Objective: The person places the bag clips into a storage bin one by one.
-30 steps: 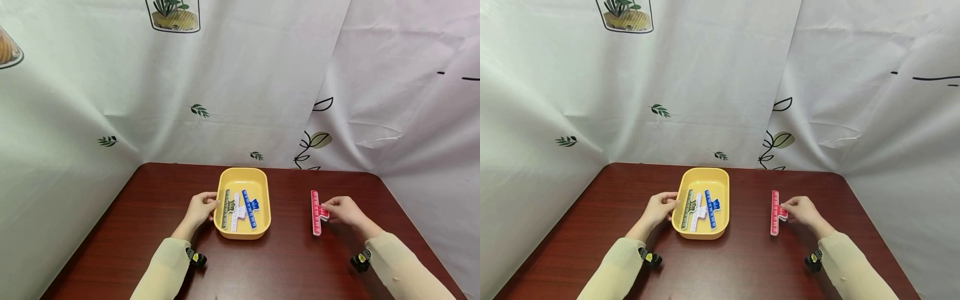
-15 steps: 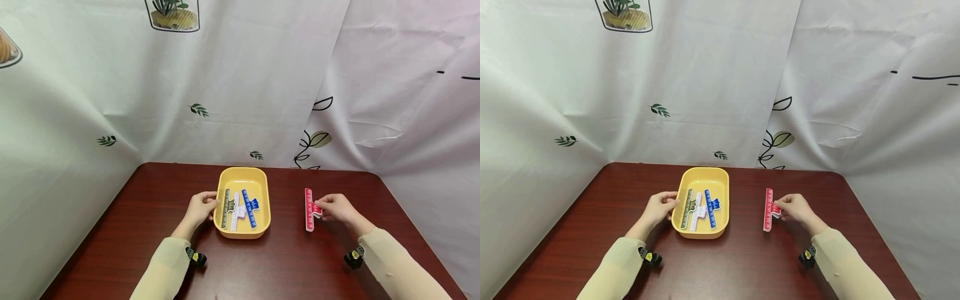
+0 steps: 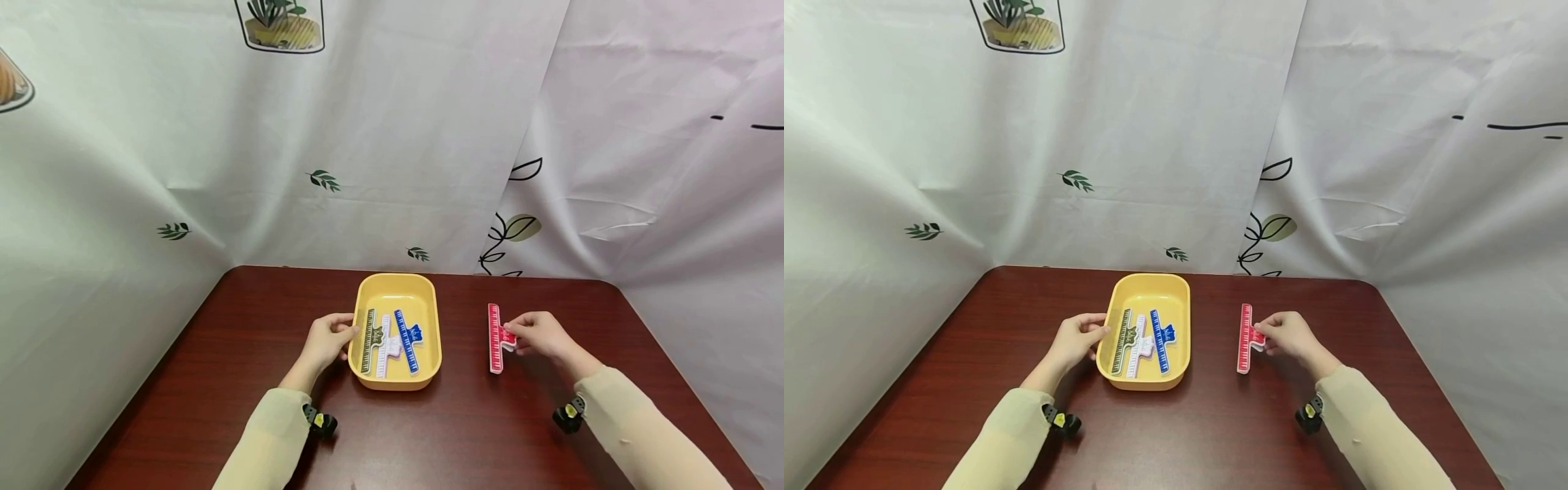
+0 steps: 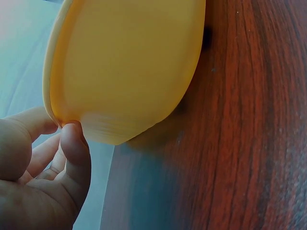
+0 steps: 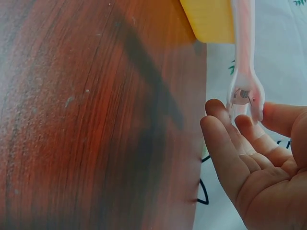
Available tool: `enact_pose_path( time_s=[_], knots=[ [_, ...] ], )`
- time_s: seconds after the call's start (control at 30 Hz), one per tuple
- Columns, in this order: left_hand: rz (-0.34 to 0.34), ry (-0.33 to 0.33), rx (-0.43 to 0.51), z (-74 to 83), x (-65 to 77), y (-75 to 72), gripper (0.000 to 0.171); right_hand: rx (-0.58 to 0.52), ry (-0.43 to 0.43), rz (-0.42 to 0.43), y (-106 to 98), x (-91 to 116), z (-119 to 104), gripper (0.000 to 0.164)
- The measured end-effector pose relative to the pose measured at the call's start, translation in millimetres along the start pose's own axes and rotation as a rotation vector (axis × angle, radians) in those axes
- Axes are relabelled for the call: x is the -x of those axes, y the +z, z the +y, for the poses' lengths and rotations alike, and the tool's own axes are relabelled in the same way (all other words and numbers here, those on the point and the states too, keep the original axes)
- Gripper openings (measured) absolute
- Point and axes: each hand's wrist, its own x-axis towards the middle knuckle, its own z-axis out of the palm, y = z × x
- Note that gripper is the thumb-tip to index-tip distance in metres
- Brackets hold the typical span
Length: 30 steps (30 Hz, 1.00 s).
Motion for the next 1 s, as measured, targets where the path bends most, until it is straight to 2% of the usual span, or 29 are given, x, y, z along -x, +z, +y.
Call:
enact_pose_path(
  time_s=[1.0],
  knots=[
    [-0.004, 0.004, -0.002, -0.1, -0.3, -0.5, 0.039, 0.009, -0.022, -0.021, 16, -10, -16, 0.031]
  ],
)
